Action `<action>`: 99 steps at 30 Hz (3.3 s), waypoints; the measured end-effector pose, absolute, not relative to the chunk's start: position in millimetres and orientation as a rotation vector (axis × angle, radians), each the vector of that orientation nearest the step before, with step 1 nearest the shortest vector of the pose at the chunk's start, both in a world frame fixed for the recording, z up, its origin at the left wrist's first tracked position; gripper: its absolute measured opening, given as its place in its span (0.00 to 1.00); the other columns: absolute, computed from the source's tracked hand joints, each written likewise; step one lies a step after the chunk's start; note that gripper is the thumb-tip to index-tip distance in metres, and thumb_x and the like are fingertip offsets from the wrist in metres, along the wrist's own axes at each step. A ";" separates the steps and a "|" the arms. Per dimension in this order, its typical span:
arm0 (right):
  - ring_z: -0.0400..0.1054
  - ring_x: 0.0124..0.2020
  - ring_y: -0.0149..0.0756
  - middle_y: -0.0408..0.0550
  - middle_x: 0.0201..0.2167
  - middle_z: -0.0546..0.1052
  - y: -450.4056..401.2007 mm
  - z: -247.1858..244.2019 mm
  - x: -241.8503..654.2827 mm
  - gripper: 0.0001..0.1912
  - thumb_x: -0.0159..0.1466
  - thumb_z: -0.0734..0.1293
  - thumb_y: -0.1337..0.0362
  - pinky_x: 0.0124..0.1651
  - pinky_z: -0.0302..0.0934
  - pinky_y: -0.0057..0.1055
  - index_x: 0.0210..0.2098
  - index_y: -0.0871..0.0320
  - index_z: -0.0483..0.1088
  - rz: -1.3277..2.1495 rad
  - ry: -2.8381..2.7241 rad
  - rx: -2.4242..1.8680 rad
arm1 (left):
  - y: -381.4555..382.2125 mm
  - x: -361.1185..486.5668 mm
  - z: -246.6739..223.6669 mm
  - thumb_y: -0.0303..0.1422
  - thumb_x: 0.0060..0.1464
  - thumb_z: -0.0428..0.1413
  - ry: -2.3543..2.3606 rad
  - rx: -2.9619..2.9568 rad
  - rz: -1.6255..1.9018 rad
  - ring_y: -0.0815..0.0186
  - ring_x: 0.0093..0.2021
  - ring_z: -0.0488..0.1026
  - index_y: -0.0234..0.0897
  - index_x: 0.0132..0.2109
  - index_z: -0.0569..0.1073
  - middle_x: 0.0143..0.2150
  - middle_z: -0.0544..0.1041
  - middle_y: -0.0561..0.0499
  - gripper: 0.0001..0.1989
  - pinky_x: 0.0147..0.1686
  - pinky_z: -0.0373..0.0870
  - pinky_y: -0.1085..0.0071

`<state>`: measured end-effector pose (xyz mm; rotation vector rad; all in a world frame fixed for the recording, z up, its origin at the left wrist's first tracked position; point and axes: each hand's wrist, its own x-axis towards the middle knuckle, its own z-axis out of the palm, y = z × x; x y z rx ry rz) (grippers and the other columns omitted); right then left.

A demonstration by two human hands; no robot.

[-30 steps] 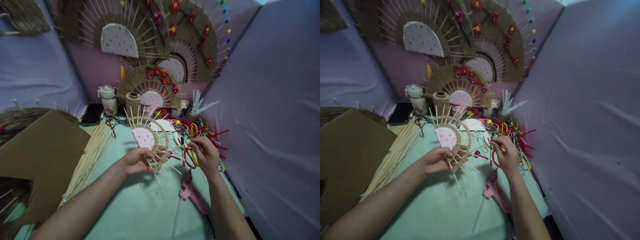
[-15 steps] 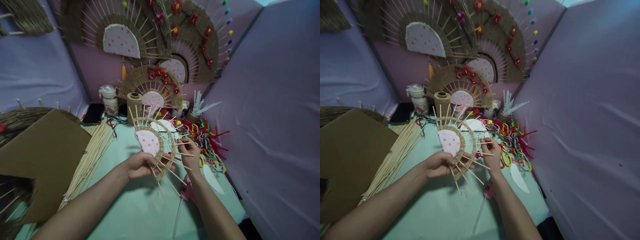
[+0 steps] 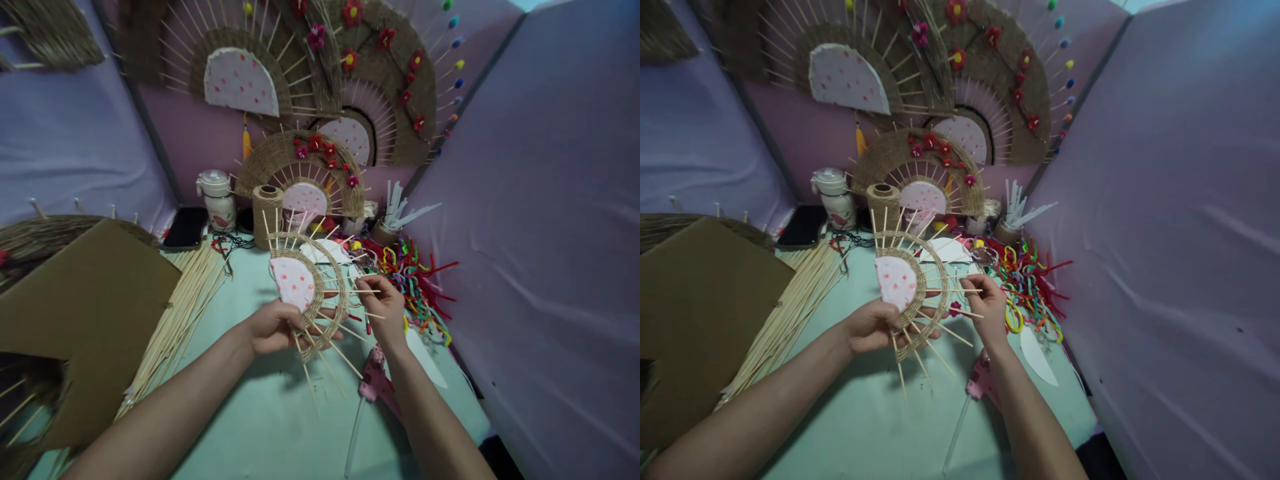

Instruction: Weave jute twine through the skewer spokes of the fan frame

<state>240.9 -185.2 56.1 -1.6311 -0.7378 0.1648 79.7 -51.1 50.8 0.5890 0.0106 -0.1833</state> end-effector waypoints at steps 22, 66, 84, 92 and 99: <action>0.61 0.23 0.30 0.41 0.21 0.70 -205.5 54.2 264.4 0.09 0.56 0.69 0.59 0.28 0.56 0.29 0.25 0.58 0.70 -0.213 -0.927 -1.738 | -38.8 80.0 43.6 0.19 0.38 0.47 0.084 0.559 -0.270 0.56 0.47 0.73 0.34 0.60 0.59 0.49 0.75 0.41 0.37 0.44 0.67 0.59; 0.51 0.16 0.23 0.35 0.15 0.62 -163.1 64.6 242.5 0.12 0.50 0.72 0.56 0.19 0.46 0.23 0.26 0.57 0.69 0.611 -0.639 -1.397 | -23.5 67.9 65.0 0.36 0.52 0.53 -0.037 0.651 -0.012 0.49 0.51 0.71 0.30 0.52 0.71 0.53 0.72 0.35 0.21 0.44 0.70 0.55; 0.64 0.25 0.32 0.43 0.23 0.73 -176.7 72.2 237.2 0.07 0.55 0.69 0.61 0.30 0.58 0.29 0.24 0.56 0.70 0.116 -1.020 -1.647 | -15.1 73.6 49.0 0.30 0.51 0.47 0.010 0.468 -0.138 0.48 0.45 0.75 0.21 0.48 0.69 0.43 0.77 0.30 0.20 0.39 0.73 0.57; 0.62 0.23 0.31 0.42 0.21 0.70 -193.7 72.7 248.7 0.08 0.58 0.68 0.61 0.28 0.56 0.29 0.25 0.56 0.69 -0.307 -1.189 -1.738 | -12.6 73.2 50.3 0.29 0.49 0.48 0.076 0.513 -0.121 0.49 0.41 0.77 0.24 0.44 0.69 0.43 0.77 0.30 0.16 0.37 0.73 0.59; 0.65 0.26 0.34 0.46 0.24 0.73 -201.9 84.3 257.5 0.05 0.61 0.65 0.62 0.32 0.59 0.31 0.29 0.55 0.71 -0.233 -1.355 -1.745 | -8.0 72.2 47.7 0.31 0.48 0.50 0.125 0.507 -0.200 0.50 0.39 0.77 0.22 0.49 0.67 0.39 0.78 0.31 0.21 0.34 0.75 0.62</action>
